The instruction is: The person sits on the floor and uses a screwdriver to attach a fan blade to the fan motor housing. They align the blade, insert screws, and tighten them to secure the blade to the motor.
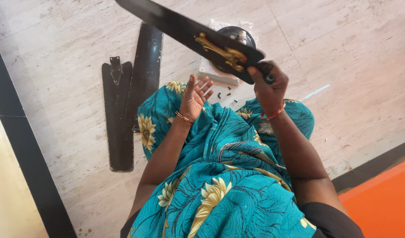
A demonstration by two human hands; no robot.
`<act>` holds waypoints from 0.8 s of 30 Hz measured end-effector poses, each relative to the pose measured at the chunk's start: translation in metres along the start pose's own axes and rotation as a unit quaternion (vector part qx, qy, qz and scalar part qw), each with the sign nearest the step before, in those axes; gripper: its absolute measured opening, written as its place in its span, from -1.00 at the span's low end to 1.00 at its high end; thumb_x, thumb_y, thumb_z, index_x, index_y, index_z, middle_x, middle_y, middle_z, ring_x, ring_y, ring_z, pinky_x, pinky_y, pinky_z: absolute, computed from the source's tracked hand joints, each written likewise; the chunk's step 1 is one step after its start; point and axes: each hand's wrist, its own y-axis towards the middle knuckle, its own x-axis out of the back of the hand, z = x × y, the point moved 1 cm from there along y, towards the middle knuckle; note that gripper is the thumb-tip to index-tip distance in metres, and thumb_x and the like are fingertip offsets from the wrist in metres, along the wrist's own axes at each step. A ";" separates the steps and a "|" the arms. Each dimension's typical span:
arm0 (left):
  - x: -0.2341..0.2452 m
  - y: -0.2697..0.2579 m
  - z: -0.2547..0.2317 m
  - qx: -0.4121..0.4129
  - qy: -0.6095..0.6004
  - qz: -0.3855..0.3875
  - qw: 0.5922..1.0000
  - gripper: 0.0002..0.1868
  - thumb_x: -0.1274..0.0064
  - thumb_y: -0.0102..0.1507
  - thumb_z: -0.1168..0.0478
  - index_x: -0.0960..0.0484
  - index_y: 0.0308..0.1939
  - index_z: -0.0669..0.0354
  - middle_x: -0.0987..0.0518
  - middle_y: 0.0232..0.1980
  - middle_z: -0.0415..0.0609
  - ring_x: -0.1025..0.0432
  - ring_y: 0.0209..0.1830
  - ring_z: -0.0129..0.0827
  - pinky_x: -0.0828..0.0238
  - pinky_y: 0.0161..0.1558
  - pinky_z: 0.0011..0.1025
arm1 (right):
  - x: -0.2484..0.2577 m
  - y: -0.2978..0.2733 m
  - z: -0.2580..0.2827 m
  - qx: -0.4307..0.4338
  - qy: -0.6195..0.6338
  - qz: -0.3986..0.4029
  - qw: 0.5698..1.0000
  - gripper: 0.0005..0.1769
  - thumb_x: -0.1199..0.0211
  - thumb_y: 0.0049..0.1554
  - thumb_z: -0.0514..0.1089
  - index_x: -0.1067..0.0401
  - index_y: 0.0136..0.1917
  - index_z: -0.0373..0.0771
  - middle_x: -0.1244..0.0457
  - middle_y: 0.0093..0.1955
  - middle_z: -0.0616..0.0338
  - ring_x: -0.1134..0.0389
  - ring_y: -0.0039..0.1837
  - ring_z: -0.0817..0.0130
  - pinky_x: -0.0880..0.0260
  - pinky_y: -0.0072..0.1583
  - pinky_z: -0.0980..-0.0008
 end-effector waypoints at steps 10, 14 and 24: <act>0.044 0.029 -0.017 -0.057 -0.123 0.043 0.990 -0.29 -0.19 0.27 -0.14 -0.31 0.43 -0.08 -0.48 0.32 0.08 -0.47 0.30 -0.13 -0.49 0.23 -0.24 | 0.024 0.009 -0.075 -0.299 0.281 -0.016 0.912 -0.90 -0.28 0.27 -0.23 -0.36 -0.05 -0.15 -0.27 -0.31 0.29 -0.02 -0.55 0.64 0.03 -0.51 0.59; 0.065 0.051 -0.018 -0.049 -0.133 -0.045 0.989 -0.55 -0.28 0.34 -0.03 -0.50 0.15 0.09 -0.57 0.00 0.03 -0.55 -0.08 -0.20 -0.55 -0.05 -0.26 | 0.013 0.008 -0.104 -0.354 0.276 0.013 0.893 -0.93 -0.27 0.26 -0.22 -0.38 -0.03 -0.18 -0.28 -0.29 0.29 -0.03 -0.54 0.64 0.04 -0.51 0.59; 0.114 0.100 -0.015 -0.116 -0.198 -0.156 0.961 -0.67 -0.26 0.26 0.17 -0.61 0.04 0.23 -0.65 -0.03 -0.04 -0.57 -0.07 -0.22 -0.57 -0.09 -0.24 | 0.010 0.052 -0.152 -0.394 0.173 0.034 0.902 -0.68 -0.15 0.30 0.04 -0.42 0.16 -0.21 -0.41 -0.22 0.10 -0.02 -0.51 0.65 0.02 -0.48 0.60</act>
